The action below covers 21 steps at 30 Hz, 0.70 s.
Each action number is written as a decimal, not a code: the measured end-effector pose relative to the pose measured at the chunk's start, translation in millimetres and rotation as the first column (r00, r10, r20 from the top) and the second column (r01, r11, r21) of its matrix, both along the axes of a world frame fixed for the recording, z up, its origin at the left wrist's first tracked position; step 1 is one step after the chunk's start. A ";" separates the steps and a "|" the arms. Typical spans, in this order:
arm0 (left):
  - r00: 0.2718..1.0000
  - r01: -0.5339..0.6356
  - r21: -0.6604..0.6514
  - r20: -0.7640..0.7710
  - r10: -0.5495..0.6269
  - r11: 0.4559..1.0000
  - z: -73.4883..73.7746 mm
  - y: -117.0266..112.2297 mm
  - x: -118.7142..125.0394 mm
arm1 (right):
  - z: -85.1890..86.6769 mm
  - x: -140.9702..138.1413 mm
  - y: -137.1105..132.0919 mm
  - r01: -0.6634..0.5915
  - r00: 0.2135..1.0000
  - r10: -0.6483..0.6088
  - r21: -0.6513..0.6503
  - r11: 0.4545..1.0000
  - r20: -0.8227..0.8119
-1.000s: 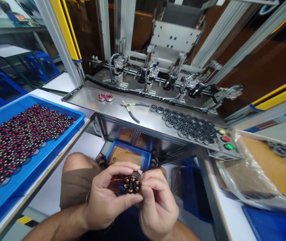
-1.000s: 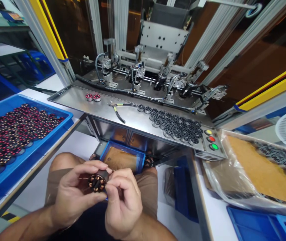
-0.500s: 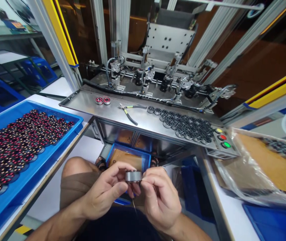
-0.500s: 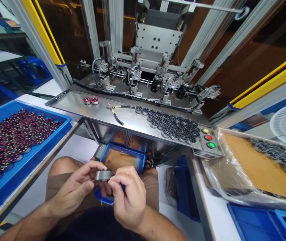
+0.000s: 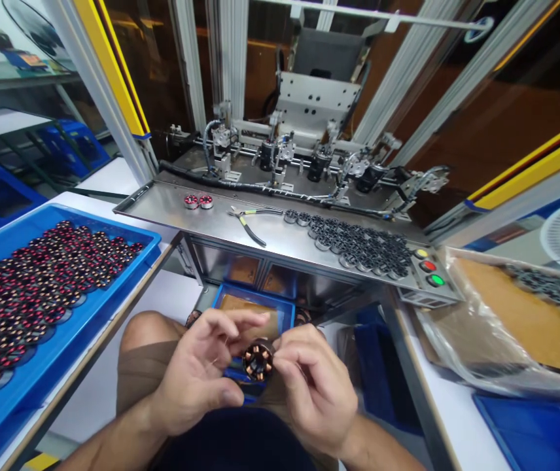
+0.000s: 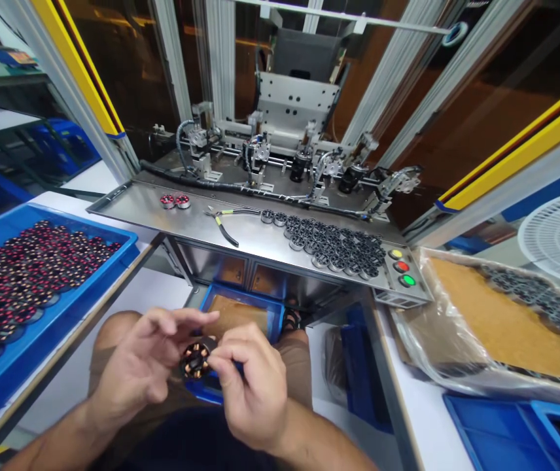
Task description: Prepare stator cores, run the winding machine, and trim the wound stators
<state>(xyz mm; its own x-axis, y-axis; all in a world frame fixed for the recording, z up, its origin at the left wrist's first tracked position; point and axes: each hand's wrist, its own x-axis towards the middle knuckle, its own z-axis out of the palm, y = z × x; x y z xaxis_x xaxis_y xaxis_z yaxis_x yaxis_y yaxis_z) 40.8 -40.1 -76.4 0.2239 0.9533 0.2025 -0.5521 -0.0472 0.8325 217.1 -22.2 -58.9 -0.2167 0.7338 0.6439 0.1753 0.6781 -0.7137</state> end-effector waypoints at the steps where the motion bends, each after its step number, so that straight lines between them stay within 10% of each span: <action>1: 0.999 0.047 -0.055 -0.017 -0.048 0.997 -0.3 0.5 0.7 | 0.8 2.1 0.4 -0.012 1.000 0.011 0.043 0.999 0.026; 7: 0.945 0.324 -0.167 0.018 -0.326 0.931 -0.7 -1.0 6.6 | 4.5 9.0 -1.1 0.000 0.989 -0.023 0.157 0.988 0.144; 13: 0.978 -0.019 0.139 -0.205 0.048 0.990 -6.8 -2.9 6.6 | -1.7 -1.9 -7.9 0.040 0.997 -0.048 -0.122 0.992 -0.058; 17: 0.839 -0.115 0.548 -0.393 0.376 0.829 -8.0 0.8 2.7 | -7.4 -6.5 -6.1 -0.090 0.978 0.003 -0.415 0.905 -0.206; 21: 0.781 -0.096 0.641 -0.426 0.456 0.762 -7.7 1.9 1.1 | -15.4 -7.1 -4.5 -0.260 0.929 0.038 -0.574 0.777 -0.369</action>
<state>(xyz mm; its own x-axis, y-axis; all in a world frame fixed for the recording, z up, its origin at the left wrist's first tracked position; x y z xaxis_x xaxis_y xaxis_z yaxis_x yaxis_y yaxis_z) 41.9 -38.2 -84.1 0.2087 0.7356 0.6445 0.0871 -0.6704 0.7369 210.0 -26.7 -74.3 -0.2213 0.9665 0.1297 -0.2024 0.0846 -0.9756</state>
